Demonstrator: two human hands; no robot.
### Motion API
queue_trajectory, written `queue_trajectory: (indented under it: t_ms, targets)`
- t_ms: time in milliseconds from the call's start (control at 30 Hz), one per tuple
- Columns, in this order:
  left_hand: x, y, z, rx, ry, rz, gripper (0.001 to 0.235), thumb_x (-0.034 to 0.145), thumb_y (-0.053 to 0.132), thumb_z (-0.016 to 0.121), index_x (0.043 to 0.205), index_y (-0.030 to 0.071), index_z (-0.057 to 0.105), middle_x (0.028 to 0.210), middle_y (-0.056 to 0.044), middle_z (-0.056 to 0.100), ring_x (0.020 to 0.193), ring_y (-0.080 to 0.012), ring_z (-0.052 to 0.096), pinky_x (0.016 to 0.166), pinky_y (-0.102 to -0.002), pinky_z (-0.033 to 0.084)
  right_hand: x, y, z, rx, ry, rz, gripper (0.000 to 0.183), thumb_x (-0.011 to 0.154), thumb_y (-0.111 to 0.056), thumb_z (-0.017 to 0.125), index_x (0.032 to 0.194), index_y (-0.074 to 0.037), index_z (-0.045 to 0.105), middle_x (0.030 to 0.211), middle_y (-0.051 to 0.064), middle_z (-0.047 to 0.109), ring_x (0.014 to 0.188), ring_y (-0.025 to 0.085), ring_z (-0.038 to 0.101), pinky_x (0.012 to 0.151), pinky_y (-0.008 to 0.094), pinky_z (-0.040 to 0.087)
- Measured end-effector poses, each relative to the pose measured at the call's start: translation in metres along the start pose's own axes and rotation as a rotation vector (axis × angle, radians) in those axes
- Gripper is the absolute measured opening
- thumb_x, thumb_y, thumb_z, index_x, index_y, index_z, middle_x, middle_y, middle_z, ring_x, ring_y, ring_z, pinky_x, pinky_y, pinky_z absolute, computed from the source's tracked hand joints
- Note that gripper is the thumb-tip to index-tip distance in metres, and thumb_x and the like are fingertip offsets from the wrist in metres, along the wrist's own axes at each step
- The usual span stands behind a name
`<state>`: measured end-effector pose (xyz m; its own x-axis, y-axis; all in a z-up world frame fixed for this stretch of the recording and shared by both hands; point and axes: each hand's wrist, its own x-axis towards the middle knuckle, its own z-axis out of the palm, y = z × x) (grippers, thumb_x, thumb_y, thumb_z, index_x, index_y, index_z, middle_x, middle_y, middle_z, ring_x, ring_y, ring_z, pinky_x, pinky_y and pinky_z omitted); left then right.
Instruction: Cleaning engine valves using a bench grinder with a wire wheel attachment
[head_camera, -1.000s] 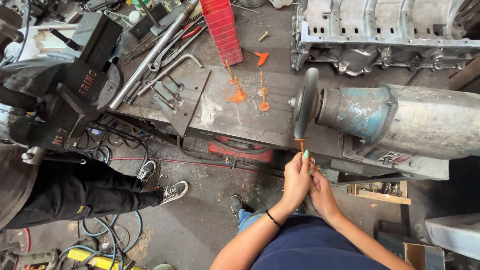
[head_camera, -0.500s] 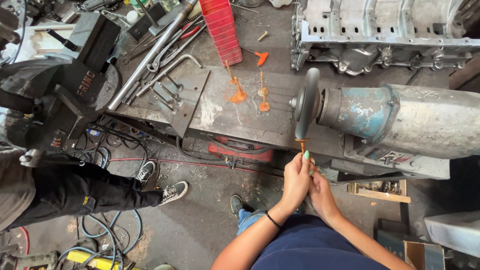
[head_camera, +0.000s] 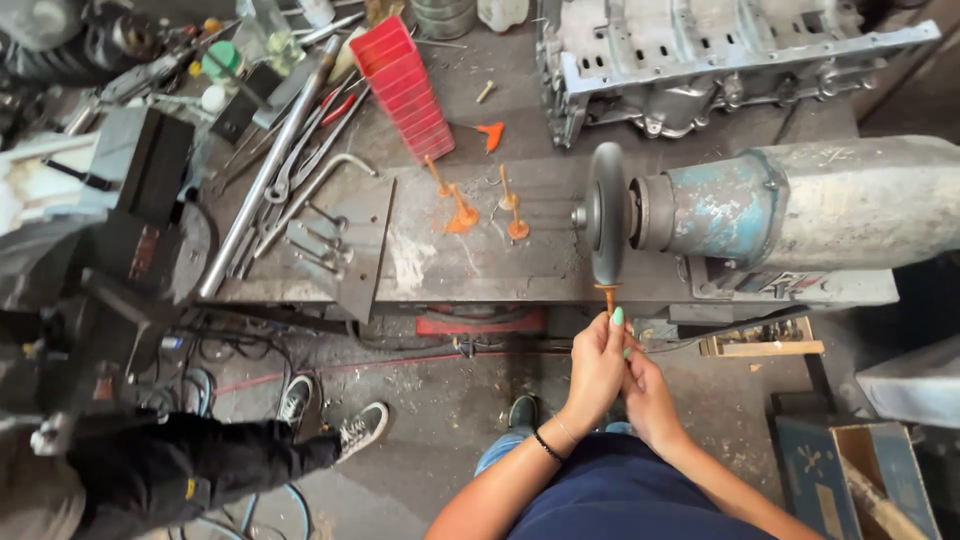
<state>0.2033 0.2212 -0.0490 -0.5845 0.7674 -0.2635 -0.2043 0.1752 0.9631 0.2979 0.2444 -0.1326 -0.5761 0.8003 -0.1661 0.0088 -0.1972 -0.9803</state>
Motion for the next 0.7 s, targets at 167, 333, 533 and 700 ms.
queue_trajectory:
  t_ms: [167,333,533,700]
  targets:
    - [0.004,0.005,-0.015,0.026,-0.118,-0.026,0.035,0.105,0.036,0.043,0.083,0.013,0.055,0.071,-0.001,0.064,0.066,-0.0089,0.057,0.067,-0.027,0.046,-0.003,0.022,0.014,0.057,0.116,0.011,0.04,0.096,-0.009,0.05,0.134,0.001,0.052,0.144,0.011,0.053,0.131,0.013,0.046,0.108,0.027,0.036]
    - [0.011,0.002,-0.025,0.0,-0.218,-0.043,0.033,0.106,0.033,0.042,0.084,0.012,0.054,0.071,-0.002,0.064,0.066,-0.0091,0.059,0.068,-0.026,0.048,-0.005,0.006,0.03,0.099,0.191,0.016,0.042,0.097,-0.006,0.048,0.138,0.001,0.05,0.14,0.011,0.056,0.121,0.013,0.053,0.1,0.027,0.042]
    - [0.011,0.017,-0.017,0.065,-0.327,0.055,0.03,0.109,0.021,0.044,0.085,0.01,0.059,0.067,-0.01,0.067,0.069,-0.0237,0.065,0.078,-0.04,0.051,-0.02,-0.013,0.036,-0.019,0.346,-0.154,0.019,0.101,-0.001,0.048,0.103,-0.005,0.067,0.082,-0.001,0.063,0.071,0.012,0.055,0.075,0.028,0.05]
    - [-0.024,0.035,-0.032,0.04,-0.408,0.234,0.031,0.11,0.017,0.046,0.084,0.008,0.059,0.07,-0.01,0.066,0.07,-0.0232,0.064,0.075,-0.039,0.053,-0.05,-0.017,0.041,-0.165,0.403,-0.257,0.015,0.095,0.001,0.051,0.089,-0.006,0.062,0.071,-0.004,0.054,0.063,0.01,0.049,0.064,0.027,0.051]
